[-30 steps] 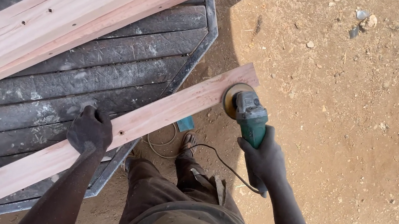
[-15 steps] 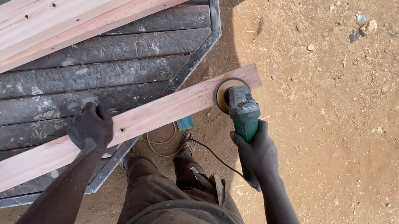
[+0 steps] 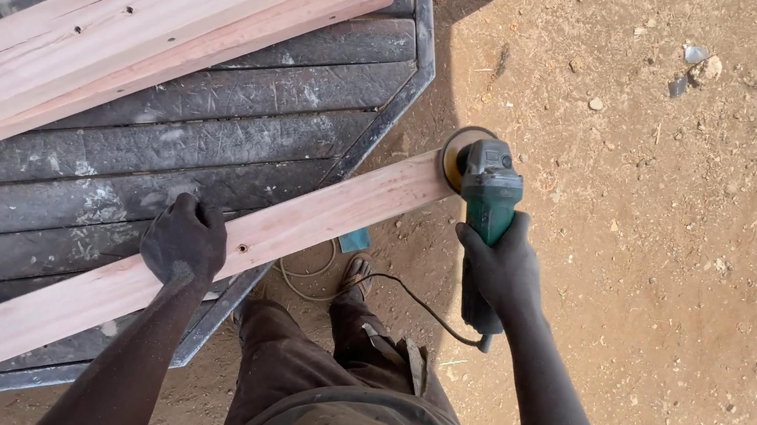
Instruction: Sanding a wooden plank using an angle grinder with a sanding disc attachment.
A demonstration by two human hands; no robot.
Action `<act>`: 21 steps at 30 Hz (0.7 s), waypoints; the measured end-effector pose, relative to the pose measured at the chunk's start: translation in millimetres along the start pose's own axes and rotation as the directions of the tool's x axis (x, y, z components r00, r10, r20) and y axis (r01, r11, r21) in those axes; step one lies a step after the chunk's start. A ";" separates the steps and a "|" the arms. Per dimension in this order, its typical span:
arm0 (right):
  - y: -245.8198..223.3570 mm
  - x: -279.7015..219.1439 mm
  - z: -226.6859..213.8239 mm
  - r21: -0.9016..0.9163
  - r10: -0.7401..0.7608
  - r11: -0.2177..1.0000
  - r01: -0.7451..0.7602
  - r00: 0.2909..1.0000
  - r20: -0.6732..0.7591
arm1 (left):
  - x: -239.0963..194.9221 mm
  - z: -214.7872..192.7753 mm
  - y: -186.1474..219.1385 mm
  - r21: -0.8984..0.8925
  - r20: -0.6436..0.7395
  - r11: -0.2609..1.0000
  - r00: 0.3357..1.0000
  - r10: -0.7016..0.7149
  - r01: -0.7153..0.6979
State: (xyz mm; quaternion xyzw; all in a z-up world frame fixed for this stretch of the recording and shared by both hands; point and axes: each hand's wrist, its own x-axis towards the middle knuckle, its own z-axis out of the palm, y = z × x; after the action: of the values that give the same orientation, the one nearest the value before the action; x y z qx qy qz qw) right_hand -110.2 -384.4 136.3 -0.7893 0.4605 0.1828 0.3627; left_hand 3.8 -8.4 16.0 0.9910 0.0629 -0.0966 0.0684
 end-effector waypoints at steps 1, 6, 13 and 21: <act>-0.5 0.3 -7.8 -0.005 -0.005 1.000 0.004 1.000 -0.013 | 1.9 0.6 3.8 -0.015 -0.002 1.000 1.000 0.002 -0.002; 10.0 5.8 -5.6 0.011 0.035 0.999 -0.034 0.998 -0.047 | 0.8 -4.6 2.7 -0.026 0.008 1.000 1.000 -0.013 0.013; 3.2 -20.4 -9.4 -0.171 -0.034 0.984 0.049 0.995 0.090 | 3.9 1.5 0.2 -0.012 -0.009 1.000 1.000 -0.017 0.017; -21.1 -24.1 28.1 -0.087 -0.047 0.996 0.038 0.993 -0.104 | 7.2 1.8 2.3 -0.028 -0.015 1.000 1.000 -0.012 0.012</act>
State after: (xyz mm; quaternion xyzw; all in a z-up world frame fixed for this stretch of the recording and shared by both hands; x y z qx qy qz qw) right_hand -103.0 -342.6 141.0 -0.8221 0.4541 0.1524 0.3077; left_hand 10.8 -10.1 13.0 0.9902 0.0707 -0.0888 0.0809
